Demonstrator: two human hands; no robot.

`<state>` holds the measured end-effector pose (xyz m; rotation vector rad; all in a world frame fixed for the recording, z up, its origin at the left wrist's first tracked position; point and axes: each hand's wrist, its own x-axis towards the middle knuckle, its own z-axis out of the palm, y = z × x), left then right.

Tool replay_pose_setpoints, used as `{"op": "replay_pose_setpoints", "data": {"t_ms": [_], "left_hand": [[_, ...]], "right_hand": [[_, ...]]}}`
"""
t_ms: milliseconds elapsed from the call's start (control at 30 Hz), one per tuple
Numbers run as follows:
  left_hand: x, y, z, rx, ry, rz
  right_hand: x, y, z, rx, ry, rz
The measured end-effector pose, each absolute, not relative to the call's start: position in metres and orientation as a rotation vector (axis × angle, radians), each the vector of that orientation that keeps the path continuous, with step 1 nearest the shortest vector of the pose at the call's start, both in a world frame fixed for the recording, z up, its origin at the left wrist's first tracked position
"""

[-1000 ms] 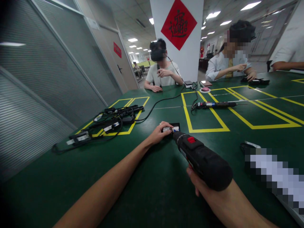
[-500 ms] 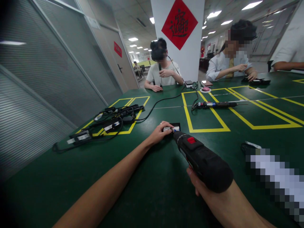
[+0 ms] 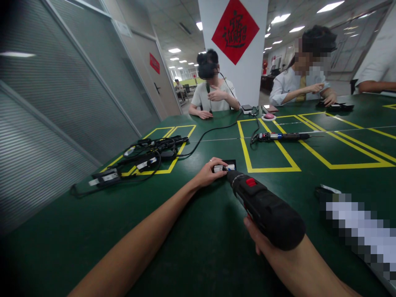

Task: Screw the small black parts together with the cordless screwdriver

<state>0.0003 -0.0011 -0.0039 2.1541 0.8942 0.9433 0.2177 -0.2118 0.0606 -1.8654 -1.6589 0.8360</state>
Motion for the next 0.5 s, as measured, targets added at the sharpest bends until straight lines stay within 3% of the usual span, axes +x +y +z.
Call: {"op": "replay_pose_setpoints", "data": {"t_ms": [267,500], "left_hand": [[0.0002,-0.0021,-0.0014,2.157,0.924,0.918],[0.0007,-0.0029,-0.0024,2.147,0.945,0.91]], "right_hand": [[0.2214,-0.2111,0.0604,-1.763,-1.679,0.915],[0.2193,-0.2137,0.0593,-1.729,-1.688,0.79]]}}
